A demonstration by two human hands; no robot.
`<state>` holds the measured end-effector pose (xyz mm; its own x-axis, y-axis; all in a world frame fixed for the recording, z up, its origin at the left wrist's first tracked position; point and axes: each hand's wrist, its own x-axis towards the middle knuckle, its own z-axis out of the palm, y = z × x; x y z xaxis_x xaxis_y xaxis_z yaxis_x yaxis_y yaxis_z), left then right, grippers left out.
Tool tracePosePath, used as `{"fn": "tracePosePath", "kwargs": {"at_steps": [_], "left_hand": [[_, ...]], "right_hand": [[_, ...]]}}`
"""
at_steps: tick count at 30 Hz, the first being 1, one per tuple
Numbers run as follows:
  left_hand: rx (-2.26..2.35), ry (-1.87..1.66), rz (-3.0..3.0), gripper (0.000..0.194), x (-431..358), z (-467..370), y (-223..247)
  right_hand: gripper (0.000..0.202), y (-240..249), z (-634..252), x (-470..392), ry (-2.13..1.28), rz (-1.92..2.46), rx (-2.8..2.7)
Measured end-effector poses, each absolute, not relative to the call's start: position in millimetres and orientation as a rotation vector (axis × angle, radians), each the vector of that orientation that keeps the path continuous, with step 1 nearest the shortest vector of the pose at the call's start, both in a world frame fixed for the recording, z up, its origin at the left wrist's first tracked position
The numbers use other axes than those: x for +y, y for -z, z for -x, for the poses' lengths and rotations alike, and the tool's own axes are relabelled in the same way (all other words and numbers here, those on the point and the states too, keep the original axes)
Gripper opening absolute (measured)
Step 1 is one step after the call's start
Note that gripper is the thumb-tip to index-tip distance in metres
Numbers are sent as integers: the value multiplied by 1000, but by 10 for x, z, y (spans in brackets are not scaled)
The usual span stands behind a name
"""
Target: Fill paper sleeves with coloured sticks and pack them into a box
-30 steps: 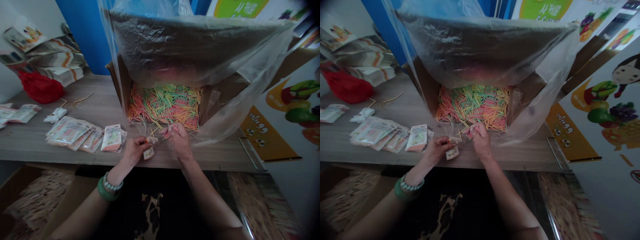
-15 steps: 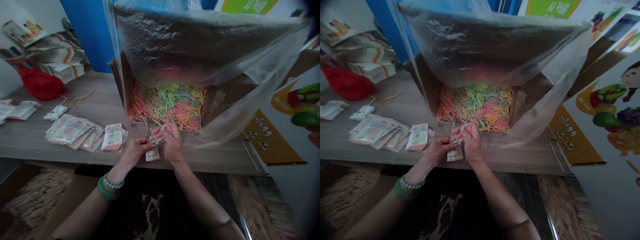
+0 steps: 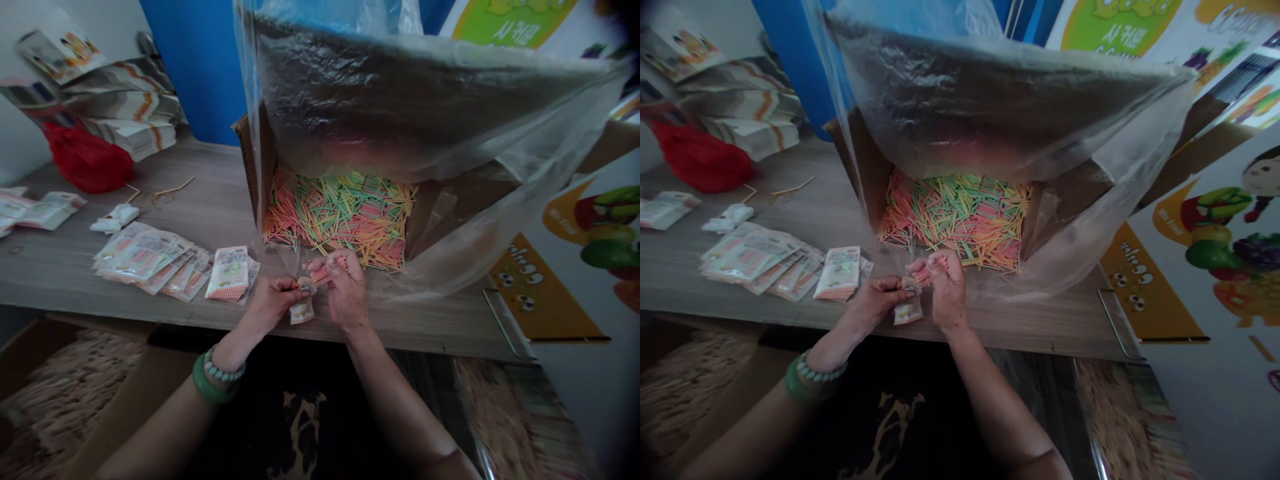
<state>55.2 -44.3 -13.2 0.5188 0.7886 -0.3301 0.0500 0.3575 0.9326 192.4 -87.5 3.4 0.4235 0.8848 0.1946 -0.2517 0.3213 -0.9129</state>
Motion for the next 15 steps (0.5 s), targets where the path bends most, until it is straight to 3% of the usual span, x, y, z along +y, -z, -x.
{"fn": "tracePosePath", "kwargs": {"at_steps": [15], "left_hand": [[864,-551,-1100,35,-457,-518,72]], "right_hand": [[14,-39,-1879,-914,-848,959,-889]]}}
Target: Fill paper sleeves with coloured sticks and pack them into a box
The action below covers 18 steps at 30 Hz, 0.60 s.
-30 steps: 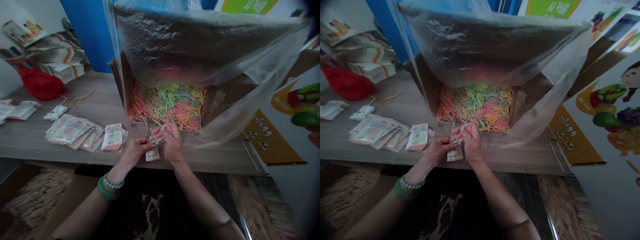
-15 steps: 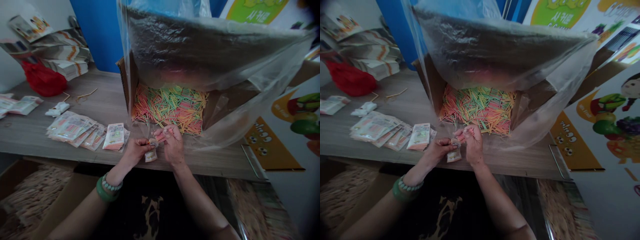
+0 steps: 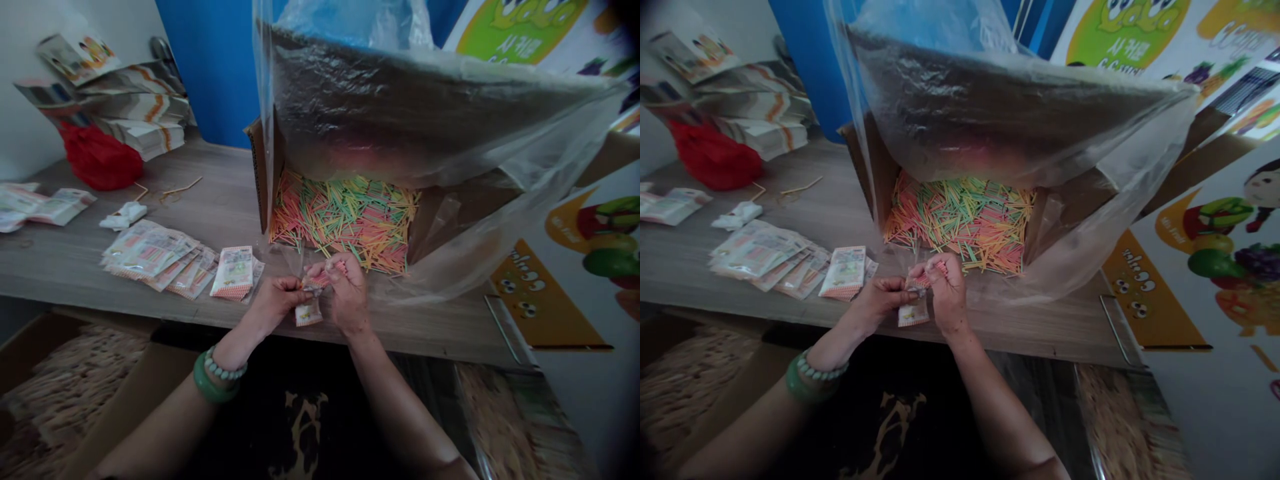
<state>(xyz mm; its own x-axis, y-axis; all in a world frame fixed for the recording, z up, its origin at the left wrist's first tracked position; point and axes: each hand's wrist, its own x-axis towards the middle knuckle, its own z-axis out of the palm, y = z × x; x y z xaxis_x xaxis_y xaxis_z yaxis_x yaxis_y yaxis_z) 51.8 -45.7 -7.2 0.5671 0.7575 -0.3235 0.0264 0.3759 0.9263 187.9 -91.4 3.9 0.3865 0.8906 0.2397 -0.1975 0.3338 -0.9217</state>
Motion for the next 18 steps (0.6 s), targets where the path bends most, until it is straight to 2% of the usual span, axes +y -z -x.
{"fn": "tracePosePath", "kwargs": {"at_steps": [7,13,18], "left_hand": [[862,-594,-1109,32,-444,-515,63],[760,-608,-1293,31,-413,-547,47],[668,-736,-1265,33,-363,-574,53]], "right_hand": [[13,-64,-1968,-949,-912,978,-999],[17,-21,-1967,-893,-1149,1061,-1036],[20,-54,-2097,-877,-1054,1124,-1130]]}}
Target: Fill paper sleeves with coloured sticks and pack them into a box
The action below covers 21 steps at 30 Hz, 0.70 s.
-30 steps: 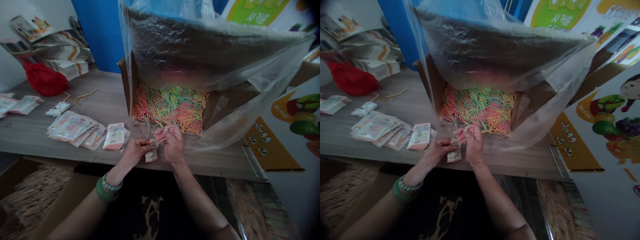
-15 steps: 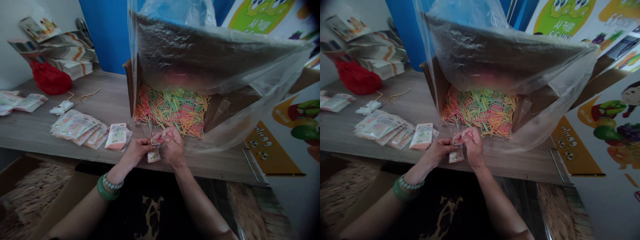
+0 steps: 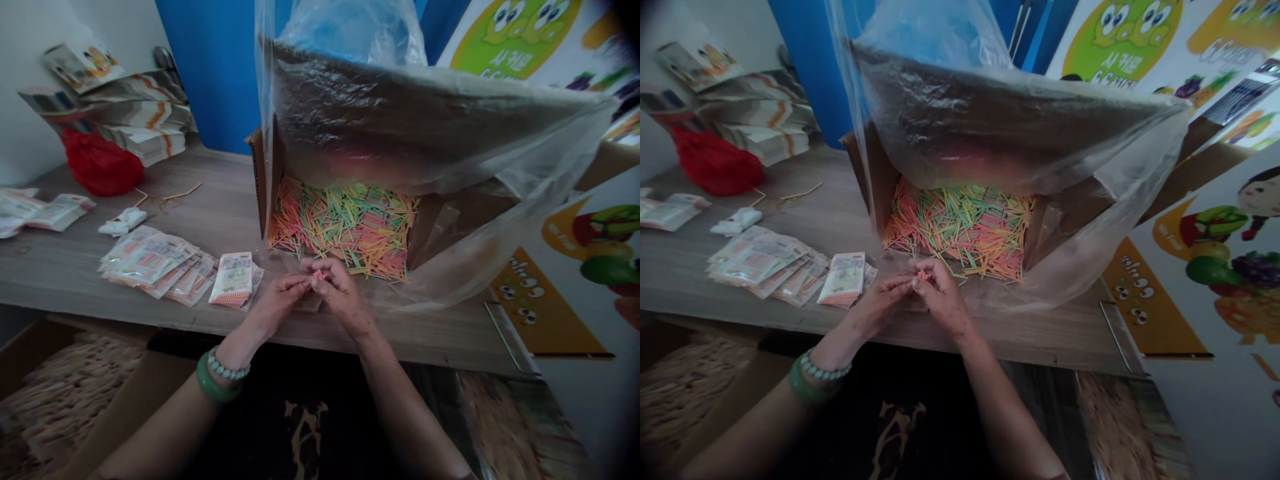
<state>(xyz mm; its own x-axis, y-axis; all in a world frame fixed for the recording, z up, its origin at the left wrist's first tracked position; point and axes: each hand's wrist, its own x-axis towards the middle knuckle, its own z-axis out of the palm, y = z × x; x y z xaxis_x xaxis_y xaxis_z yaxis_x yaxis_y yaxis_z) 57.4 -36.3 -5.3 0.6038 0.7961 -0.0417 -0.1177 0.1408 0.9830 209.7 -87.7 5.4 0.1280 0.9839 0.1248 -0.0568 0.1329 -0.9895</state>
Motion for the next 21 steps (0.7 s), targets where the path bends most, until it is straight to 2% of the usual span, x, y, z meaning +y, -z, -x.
{"fn": "tracePosePath", "kwargs": {"at_steps": [3,7,10,17,21], "left_hand": [[635,-733,-1090,33,-336,-554,31],[652,-744,-1015,36,-336,-546,11],[660,-759,-988,40,-370,-563,10],[716,-874,-1119,31,-453,-463,-42],[933,-966,-1215,31,-350,-12,-210]], "right_hand": [[31,-30,-2229,-901,-982,1162,-1075],[10,61,-2274,-945,-883,1432,-1257],[22,100,-2223,-988,-763,1511,-1269],[24,169,-1955,-1007,-1016,1428,-1272],[19,185,-1690,-1008,-1093,1407,-1412]]}}
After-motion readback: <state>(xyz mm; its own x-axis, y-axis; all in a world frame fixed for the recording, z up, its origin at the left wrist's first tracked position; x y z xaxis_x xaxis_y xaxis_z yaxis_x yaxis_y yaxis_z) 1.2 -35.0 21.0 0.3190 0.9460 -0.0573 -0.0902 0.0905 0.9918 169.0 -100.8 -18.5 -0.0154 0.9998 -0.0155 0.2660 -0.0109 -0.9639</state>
